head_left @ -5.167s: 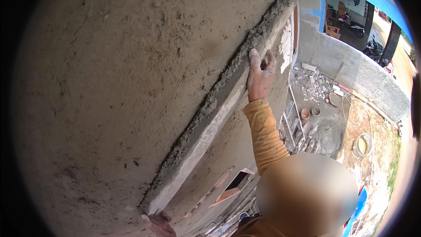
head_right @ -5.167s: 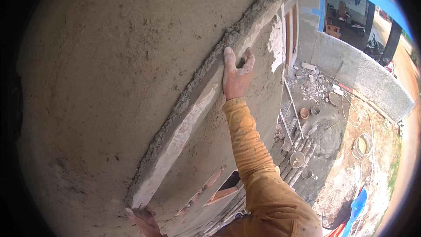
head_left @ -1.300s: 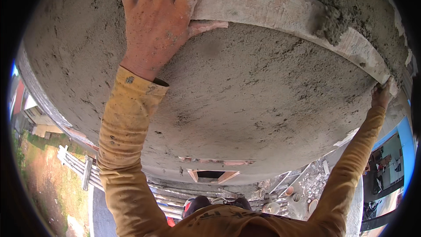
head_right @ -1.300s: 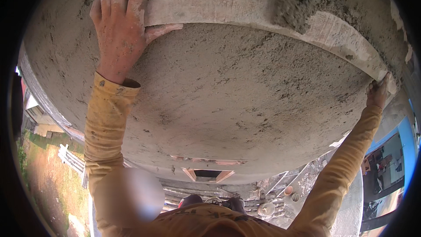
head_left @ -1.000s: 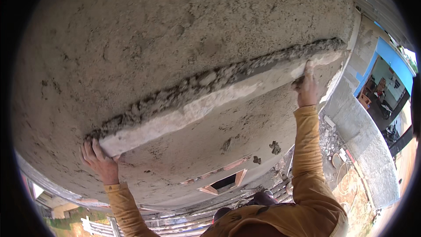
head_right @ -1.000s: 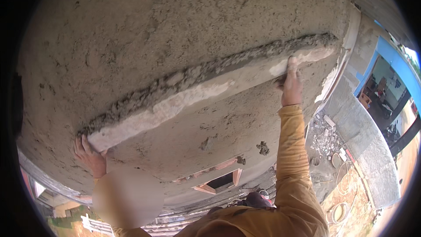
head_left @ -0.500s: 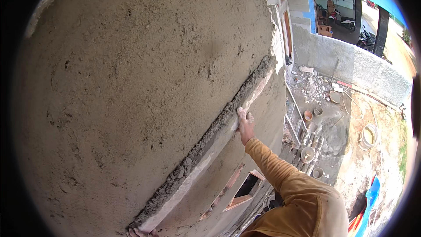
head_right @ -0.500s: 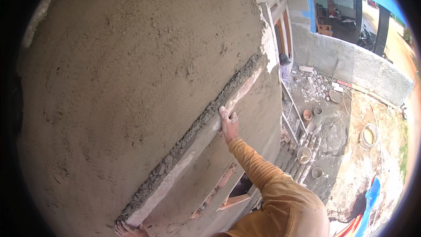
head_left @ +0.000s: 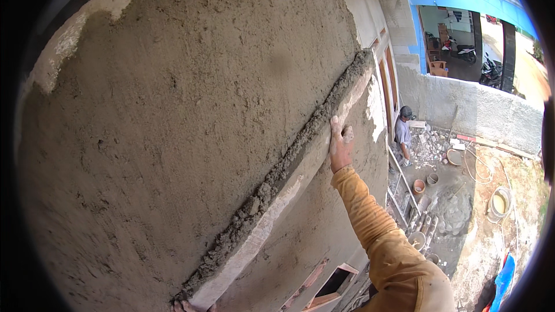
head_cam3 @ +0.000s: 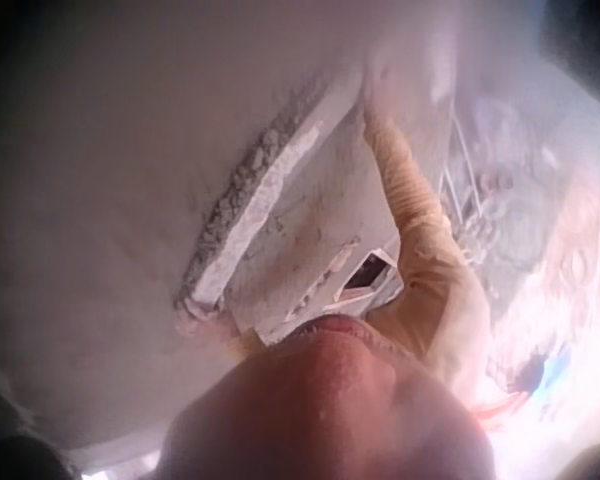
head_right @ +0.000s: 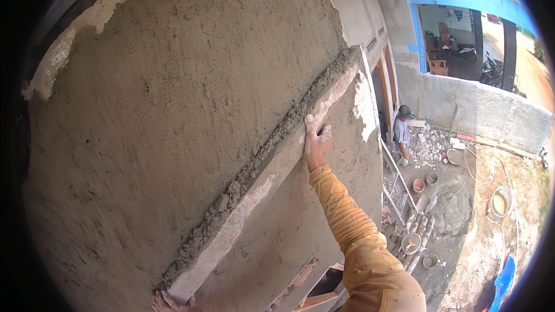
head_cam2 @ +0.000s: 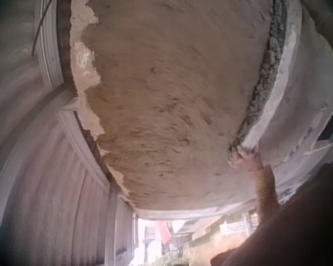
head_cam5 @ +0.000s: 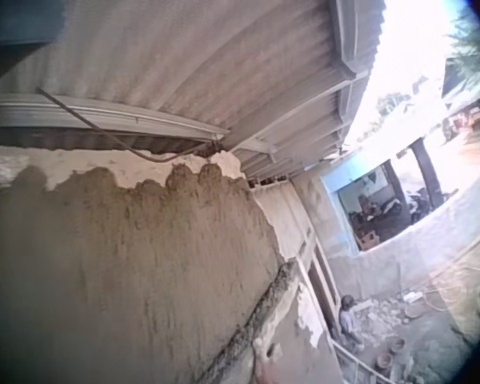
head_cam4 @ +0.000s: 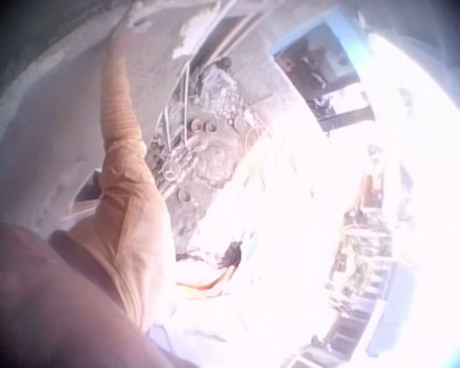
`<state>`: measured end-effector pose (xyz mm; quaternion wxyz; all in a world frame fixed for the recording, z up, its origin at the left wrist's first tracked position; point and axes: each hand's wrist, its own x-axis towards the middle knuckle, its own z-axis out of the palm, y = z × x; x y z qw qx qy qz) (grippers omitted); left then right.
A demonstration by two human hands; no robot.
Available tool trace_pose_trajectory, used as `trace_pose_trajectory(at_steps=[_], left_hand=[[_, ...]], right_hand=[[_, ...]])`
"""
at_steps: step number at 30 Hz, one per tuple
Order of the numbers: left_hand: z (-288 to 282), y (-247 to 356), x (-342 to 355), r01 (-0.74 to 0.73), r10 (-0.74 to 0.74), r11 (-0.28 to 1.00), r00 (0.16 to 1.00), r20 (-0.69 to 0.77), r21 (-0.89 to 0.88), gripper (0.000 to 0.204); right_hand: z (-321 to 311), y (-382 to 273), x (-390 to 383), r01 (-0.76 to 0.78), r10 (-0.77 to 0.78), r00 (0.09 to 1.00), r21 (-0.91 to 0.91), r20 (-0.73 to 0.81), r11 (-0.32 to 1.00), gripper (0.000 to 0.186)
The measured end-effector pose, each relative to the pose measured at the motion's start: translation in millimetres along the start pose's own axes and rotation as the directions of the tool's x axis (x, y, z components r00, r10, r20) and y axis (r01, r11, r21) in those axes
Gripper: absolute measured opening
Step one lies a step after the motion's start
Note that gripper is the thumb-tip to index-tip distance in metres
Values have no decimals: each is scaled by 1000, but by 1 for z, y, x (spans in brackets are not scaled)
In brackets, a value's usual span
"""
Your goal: The person scoops wet cement from a head pan using a trowel and applies it to an exterior wall. They repeatedly throw the cement onto the wall and then smooth the surface with a long straightedge, working on a section around a window opening.
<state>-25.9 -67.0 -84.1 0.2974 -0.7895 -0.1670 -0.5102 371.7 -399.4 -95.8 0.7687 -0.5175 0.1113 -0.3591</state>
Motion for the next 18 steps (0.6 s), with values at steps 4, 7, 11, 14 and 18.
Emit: trace_pose_trajectory(at_steps=[4,7,11,14,18], left_hand=[[-19,18,34,26,-16,995,995,102,-97,69],[-18,54,69,63,-63,998,998,-8,-27,67],[-15,77,114,130,-130,990,991,-13,-48,76],[-11,75,114,170,-175,980,984,-45,-101,79],[-5,17,83,186,-194,979,976,-103,-82,80]], right_hand=[[12,-57,26,64,-68,997,119,31,991,78],[33,-98,83,49,-49,998,10,29,999,84],[56,-161,141,104,-106,994,-71,-20,992,89],[66,-175,154,132,-127,991,-126,51,983,90],[77,-199,81,202,-187,970,-91,155,975,91]])
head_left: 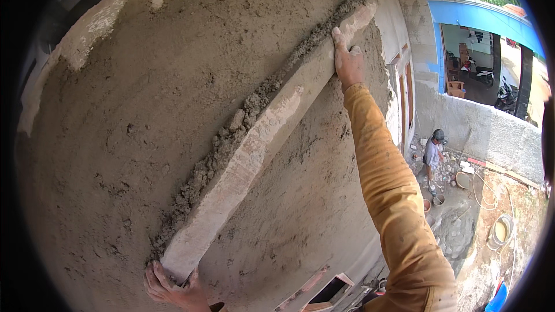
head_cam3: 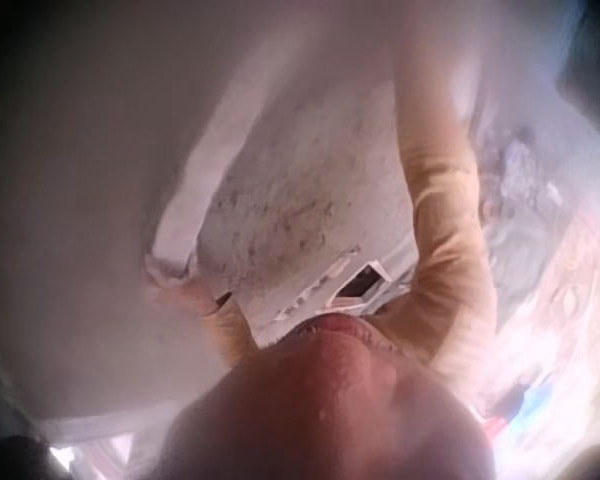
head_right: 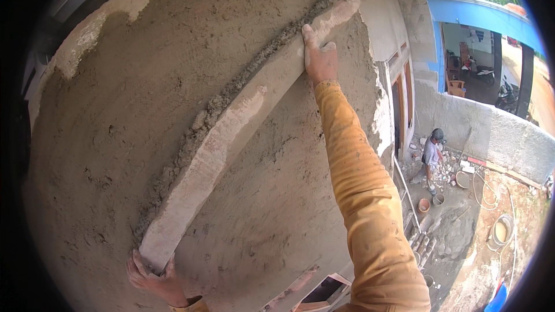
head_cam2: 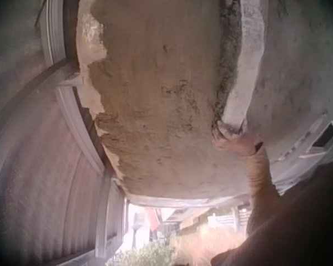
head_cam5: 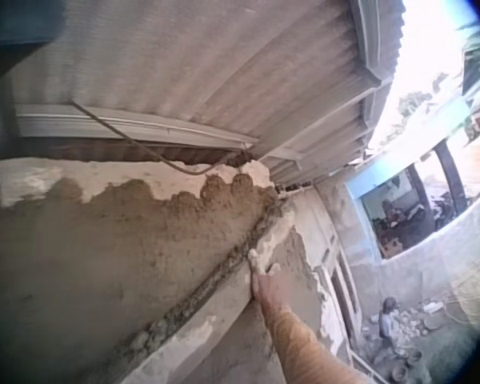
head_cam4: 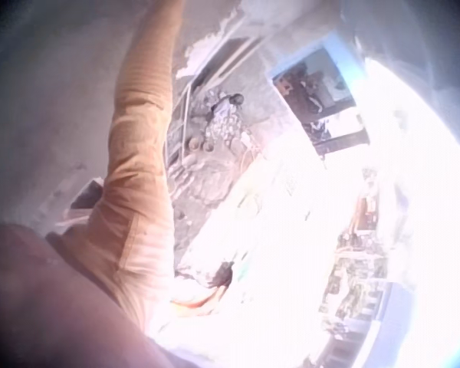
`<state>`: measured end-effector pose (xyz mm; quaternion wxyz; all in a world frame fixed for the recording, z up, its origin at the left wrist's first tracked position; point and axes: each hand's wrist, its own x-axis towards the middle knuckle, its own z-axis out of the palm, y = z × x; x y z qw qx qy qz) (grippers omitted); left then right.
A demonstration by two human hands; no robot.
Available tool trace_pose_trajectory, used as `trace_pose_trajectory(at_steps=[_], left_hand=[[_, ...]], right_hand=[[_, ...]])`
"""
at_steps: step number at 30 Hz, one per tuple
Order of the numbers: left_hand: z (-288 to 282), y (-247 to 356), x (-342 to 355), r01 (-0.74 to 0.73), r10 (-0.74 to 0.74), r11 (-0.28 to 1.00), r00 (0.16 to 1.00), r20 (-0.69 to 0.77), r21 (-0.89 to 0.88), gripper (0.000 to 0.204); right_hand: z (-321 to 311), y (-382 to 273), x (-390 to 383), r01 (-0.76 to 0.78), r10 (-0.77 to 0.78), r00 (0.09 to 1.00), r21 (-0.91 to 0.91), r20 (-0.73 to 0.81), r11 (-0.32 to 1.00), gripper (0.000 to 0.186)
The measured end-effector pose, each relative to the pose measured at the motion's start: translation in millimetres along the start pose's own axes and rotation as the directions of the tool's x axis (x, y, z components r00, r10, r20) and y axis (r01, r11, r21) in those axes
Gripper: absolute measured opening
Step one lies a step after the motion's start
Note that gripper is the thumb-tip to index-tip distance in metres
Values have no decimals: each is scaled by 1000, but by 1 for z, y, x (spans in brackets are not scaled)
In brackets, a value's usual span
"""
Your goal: The person scoops wet cement from a head pan using a trowel and applies it to an exterior wall. They repeatedly throw the cement onto the wall and then smooth the surface with a long straightedge, working on a section around a window opening.
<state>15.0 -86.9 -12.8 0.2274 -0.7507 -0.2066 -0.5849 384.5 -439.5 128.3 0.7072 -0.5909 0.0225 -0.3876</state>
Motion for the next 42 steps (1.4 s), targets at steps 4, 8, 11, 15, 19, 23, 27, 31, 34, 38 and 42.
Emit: trace_pose_trajectory(at_steps=[4,8,11,15,19,23,27,31,34,38,42], left_hand=[[-25,-80,-3,-5,6,988,1000,-6,156,76],[-19,-153,-9,-77,76,976,997,12,203,80],[-30,-202,-7,-26,31,943,999,-13,331,79],[-49,-279,-10,-2,14,934,999,-31,357,81],[-58,-291,22,-80,86,939,996,-5,333,88],[-52,-237,126,-207,248,951,955,-163,230,85],[-39,-191,164,-260,293,952,926,-239,159,85],[-43,-213,110,-158,177,978,974,-140,132,85],[-56,-271,13,-82,63,954,995,75,290,86],[-53,-336,-56,12,-46,921,996,78,390,90],[-61,-332,30,-55,58,898,998,5,436,92]], right_hand=[[20,-10,-70,-145,92,963,202,252,968,64],[6,1,-124,-147,-78,895,457,439,877,38],[12,-18,-188,-95,-151,889,496,433,863,34],[17,-24,-253,-111,-117,852,394,511,912,34],[28,-29,-247,-188,-70,853,428,517,884,34],[31,-11,-122,-33,-253,842,514,476,857,40],[19,5,35,64,-324,819,487,473,871,41],[13,-11,-43,64,-335,799,484,499,873,40],[29,2,-219,-82,-206,813,458,545,885,37],[20,-25,-322,-118,-87,839,335,537,935,36],[39,-36,-288,-152,-174,835,523,522,838,35]])
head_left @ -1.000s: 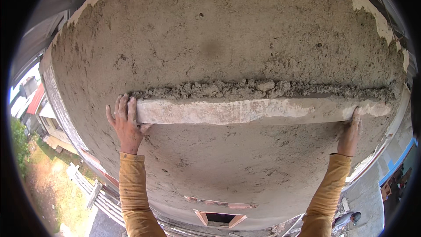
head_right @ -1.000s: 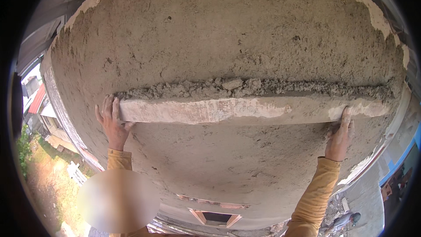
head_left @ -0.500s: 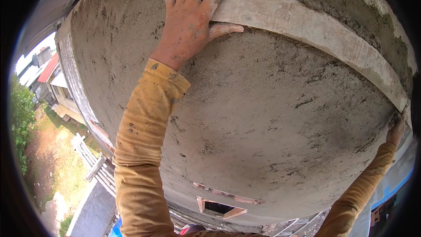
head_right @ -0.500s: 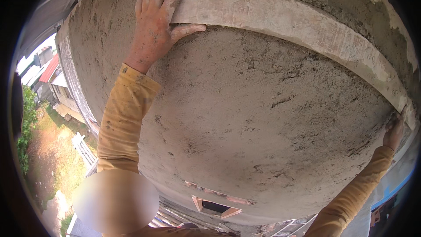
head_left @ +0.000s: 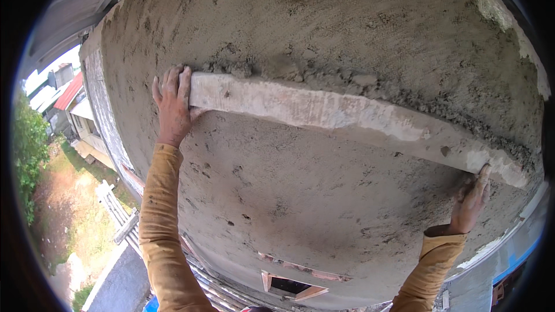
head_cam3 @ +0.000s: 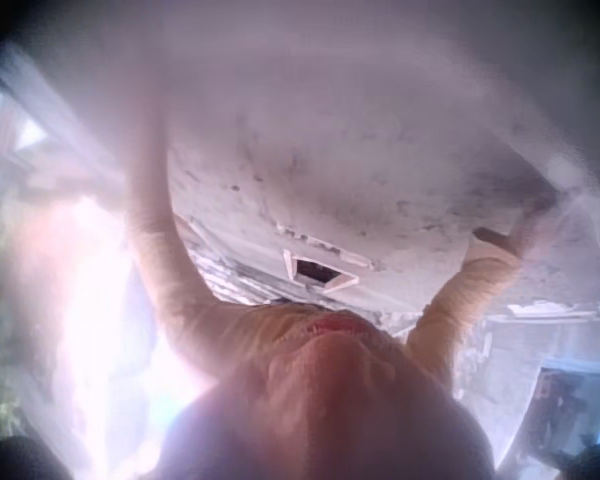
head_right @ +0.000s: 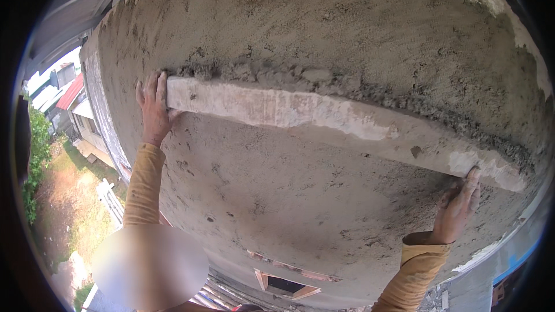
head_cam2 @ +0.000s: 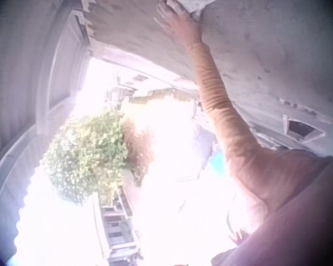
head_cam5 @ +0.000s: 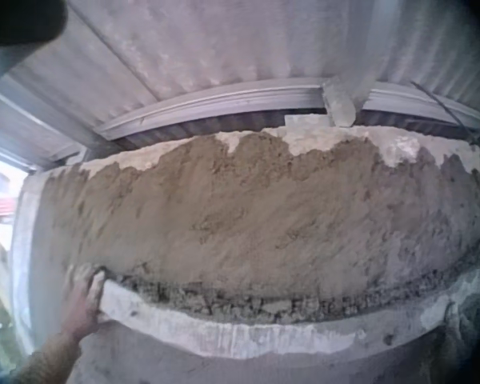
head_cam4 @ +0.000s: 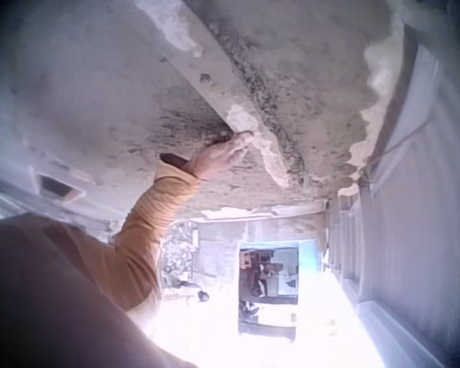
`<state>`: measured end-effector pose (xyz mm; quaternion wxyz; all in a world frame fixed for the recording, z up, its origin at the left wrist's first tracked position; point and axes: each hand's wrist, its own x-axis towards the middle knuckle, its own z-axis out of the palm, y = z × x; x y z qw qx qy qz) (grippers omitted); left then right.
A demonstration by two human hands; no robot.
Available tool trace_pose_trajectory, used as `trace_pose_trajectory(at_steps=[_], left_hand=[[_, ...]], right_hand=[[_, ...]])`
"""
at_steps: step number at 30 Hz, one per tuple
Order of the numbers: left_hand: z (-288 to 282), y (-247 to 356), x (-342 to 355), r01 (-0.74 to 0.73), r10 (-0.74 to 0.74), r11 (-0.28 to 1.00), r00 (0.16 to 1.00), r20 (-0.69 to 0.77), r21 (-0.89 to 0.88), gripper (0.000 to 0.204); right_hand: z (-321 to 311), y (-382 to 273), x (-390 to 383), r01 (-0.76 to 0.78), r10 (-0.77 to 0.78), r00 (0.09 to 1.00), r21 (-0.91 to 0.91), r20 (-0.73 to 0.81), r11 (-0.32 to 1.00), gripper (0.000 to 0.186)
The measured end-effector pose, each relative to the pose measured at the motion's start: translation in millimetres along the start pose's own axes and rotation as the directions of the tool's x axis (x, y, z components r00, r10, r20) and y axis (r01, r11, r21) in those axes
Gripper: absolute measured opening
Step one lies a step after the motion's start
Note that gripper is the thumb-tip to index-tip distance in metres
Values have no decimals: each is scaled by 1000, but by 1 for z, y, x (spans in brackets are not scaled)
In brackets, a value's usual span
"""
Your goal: The person scoops wet cement from a head pan using a trowel and applies it to an exterior wall. They repeatedly throw the cement onto the wall and then smooth the surface with a long straightedge, working on a section around a window opening.
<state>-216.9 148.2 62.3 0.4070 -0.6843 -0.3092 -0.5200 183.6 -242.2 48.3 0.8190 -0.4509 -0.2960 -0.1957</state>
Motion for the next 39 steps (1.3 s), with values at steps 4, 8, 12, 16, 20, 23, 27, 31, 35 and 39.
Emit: trace_pose_trajectory(at_steps=[4,8,12,16,20,23,27,31,35,39], left_hand=[[-23,55,132,-150,122,984,958,-259,-91,84],[-44,130,181,-172,90,968,916,-390,-181,80],[-39,122,142,-136,94,977,966,-240,-166,85],[-13,63,55,-49,48,999,997,-66,-11,89],[-5,34,60,-57,62,998,987,-147,36,91],[-27,73,120,-97,100,995,979,-180,25,88],[-49,151,215,-137,124,990,928,-351,-13,79],[-66,182,255,-142,155,988,894,-422,62,76],[-44,175,210,-87,118,983,974,-193,163,77],[-47,106,121,-196,215,971,967,-140,135,82]], right_hand=[[-77,-19,136,135,-134,991,-33,24,990,39],[-161,-54,235,136,-150,986,-172,-70,976,42],[-153,-25,192,38,-42,999,-118,-33,992,36],[-41,-7,52,96,-114,987,-153,-114,984,33],[-17,-22,43,34,-50,990,-123,-130,992,36],[-51,-30,108,61,-65,992,-38,-107,997,37],[-131,-85,229,42,-67,986,-157,-155,987,47],[-161,-106,276,0,-19,994,-177,-106,984,40],[-138,-65,217,-117,62,976,-261,-209,958,32],[-94,-23,94,-99,45,948,-157,-314,983,40]])
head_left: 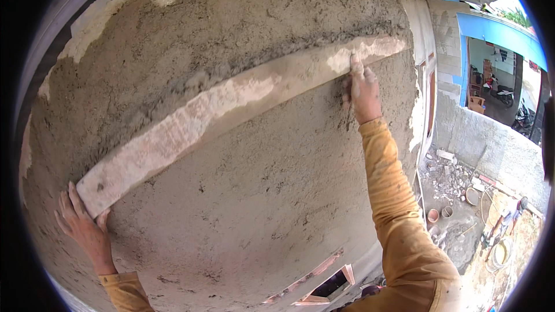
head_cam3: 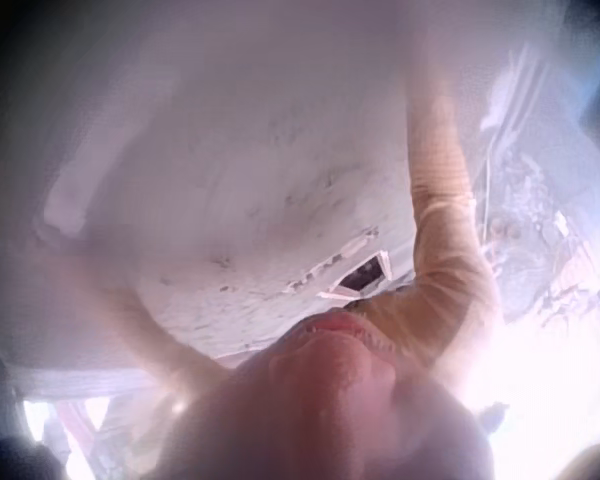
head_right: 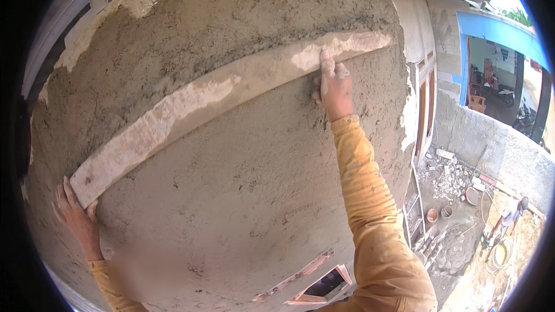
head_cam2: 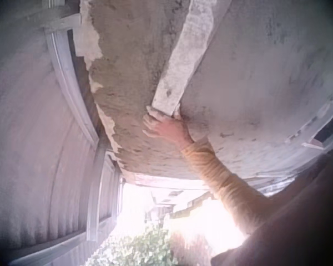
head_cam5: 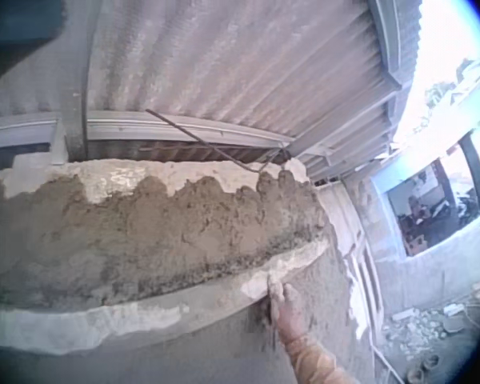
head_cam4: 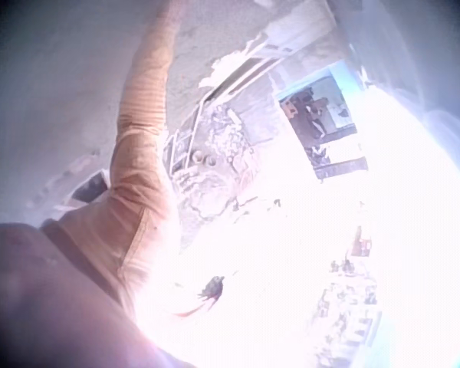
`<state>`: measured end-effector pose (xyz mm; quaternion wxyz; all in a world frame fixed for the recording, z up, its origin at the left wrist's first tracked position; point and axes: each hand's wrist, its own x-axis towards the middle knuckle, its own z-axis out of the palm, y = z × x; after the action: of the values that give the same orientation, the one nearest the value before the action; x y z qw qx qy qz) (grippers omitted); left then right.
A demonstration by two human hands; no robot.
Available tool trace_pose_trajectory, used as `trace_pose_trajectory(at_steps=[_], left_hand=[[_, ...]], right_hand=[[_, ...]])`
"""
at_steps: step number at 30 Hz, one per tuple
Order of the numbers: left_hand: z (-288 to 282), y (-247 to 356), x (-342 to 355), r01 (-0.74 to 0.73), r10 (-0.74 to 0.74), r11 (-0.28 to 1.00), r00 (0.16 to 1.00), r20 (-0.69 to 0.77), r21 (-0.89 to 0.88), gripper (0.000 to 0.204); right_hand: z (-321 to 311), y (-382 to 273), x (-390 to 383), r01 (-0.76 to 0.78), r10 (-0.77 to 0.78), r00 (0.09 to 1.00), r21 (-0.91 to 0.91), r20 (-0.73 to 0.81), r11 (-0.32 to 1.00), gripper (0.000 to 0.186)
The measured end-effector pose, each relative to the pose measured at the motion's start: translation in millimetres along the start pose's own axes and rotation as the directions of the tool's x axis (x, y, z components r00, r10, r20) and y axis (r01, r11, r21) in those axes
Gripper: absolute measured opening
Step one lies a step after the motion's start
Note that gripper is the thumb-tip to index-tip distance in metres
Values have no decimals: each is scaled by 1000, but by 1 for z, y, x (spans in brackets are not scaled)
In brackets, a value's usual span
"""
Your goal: The person scoops wet cement from a head pan using a trowel and applies it to an exterior wall. They repeatedly throw the cement onto the wall and then smooth the surface with a long straightedge, working on a section around a window opening.
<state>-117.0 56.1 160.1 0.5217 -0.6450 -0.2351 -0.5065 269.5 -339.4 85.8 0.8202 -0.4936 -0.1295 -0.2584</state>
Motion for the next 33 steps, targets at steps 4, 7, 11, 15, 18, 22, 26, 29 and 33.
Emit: trace_pose_trajectory(at_steps=[4,7,11,15,18,22,26,29,33], left_hand=[[5,-2,-106,66,-68,998,971,230,19,80],[3,16,-113,45,-37,998,988,151,-48,78],[-1,45,-52,95,-100,993,992,78,63,83],[-20,106,62,151,-156,987,984,-92,-61,74],[-42,126,123,152,-160,986,980,-119,-71,71],[-37,133,108,125,-129,991,987,-90,-49,75],[-39,120,21,64,-64,998,998,-15,-29,80],[-59,125,-50,-36,39,998,998,55,-50,76],[-77,142,-111,-78,100,983,987,129,-168,67]], right_hand=[[-11,56,-84,-60,61,997,17,-45,998,40],[-17,49,-73,-33,33,999,33,-10,999,40],[-18,16,17,54,-55,997,15,51,998,46],[-34,-49,143,132,-132,991,1,13,991,50],[-37,-69,200,146,-147,988,-50,-34,988,54],[-55,-43,191,198,-208,977,-167,-48,966,55],[-74,28,108,182,-192,976,-101,-103,978,51],[-82,73,15,-43,44,994,8,-100,999,45],[-112,118,-29,-62,58,988,-25,-146,998,37]])
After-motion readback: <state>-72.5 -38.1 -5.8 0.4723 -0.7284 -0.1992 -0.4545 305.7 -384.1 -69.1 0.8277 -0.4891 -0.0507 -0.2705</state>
